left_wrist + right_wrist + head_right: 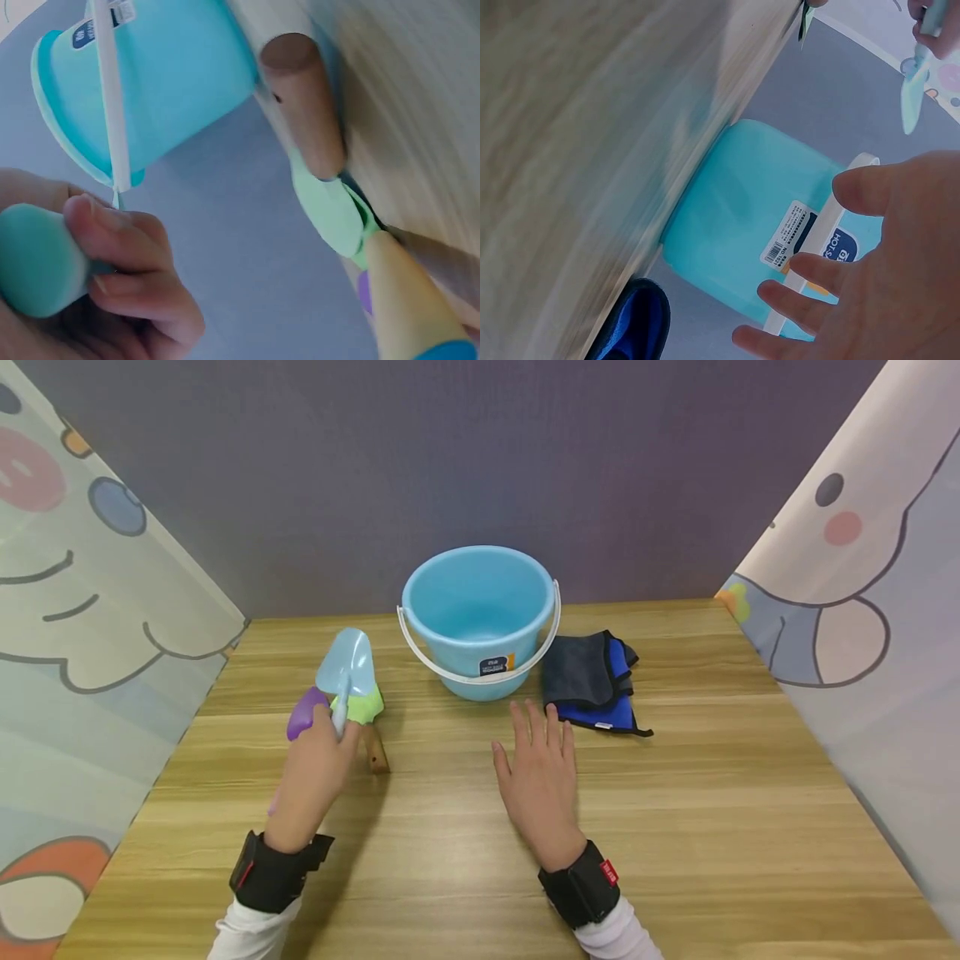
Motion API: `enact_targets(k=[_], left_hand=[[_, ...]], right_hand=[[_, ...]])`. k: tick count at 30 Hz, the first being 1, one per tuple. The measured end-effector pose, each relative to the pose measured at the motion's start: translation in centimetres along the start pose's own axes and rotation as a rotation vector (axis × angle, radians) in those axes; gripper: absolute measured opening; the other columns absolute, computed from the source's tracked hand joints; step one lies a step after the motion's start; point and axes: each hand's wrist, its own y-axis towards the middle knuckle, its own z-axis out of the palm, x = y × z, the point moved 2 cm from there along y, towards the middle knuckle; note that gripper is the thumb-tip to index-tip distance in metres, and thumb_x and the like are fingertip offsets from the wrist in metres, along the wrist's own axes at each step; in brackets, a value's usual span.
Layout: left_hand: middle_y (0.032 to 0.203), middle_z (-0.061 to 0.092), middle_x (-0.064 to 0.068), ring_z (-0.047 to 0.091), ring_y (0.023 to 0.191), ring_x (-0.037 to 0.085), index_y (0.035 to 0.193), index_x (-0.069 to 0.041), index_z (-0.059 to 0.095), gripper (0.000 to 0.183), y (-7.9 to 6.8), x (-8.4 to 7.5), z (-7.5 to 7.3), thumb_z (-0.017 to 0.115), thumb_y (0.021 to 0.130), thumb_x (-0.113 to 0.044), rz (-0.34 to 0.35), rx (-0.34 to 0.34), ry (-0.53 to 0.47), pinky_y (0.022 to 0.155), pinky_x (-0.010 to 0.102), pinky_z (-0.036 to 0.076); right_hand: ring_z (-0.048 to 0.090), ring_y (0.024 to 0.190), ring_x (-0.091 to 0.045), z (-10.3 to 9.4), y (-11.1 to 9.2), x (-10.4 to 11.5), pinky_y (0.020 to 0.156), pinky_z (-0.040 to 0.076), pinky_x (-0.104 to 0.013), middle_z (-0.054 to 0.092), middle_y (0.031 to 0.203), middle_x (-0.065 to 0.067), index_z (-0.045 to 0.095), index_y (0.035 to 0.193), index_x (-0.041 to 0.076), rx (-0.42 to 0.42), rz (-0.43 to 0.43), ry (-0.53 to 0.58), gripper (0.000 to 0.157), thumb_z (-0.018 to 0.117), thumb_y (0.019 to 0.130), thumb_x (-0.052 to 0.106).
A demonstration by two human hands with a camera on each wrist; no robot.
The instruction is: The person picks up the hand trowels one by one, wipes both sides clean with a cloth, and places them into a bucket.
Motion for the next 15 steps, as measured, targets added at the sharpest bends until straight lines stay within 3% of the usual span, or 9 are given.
enact_targets(k=[7, 11, 15], left_hand=[[0.068, 0.048, 0.008, 0.049, 0.052, 0.022, 0.099, -0.002, 0.044, 0.031, 0.3, -1.4, -1.0, 0.038, 0.102, -0.033, 0.029, 0.017, 0.025, 0.045, 0.033, 0.037], [0.066, 0.045, 0.006, 0.046, 0.053, 0.023, 0.094, -0.005, 0.044, 0.031, 0.4, -2.6, -1.8, 0.037, 0.102, -0.034, 0.074, -0.018, 0.094, 0.046, 0.035, 0.034], [0.064, 0.042, 0.003, 0.042, 0.051, 0.021, 0.090, -0.007, 0.044, 0.026, 0.7, -4.1, -2.6, 0.039, 0.098, -0.032, 0.124, -0.048, 0.090, 0.044, 0.034, 0.031]], right_hand=[[0.025, 0.153, -0.042, -0.2, 0.1, -0.2, 0.124, 0.020, -0.060, 0.039, 0.160, -0.016, 0.039, 0.155, 0.012, 0.059, 0.029, 0.005, 0.061, 0.055, 0.103, 0.039], [0.026, 0.153, -0.042, -0.2, 0.1, -0.2, 0.123, 0.021, -0.061, 0.040, 0.160, -0.017, 0.039, 0.154, 0.012, 0.057, 0.029, 0.005, 0.060, 0.055, 0.103, 0.039], [0.029, 0.152, -0.043, -0.2, 0.1, -0.1, 0.121, 0.024, -0.062, 0.042, 0.158, -0.017, 0.042, 0.153, 0.011, 0.031, 0.016, 0.007, 0.060, 0.058, 0.102, 0.037]])
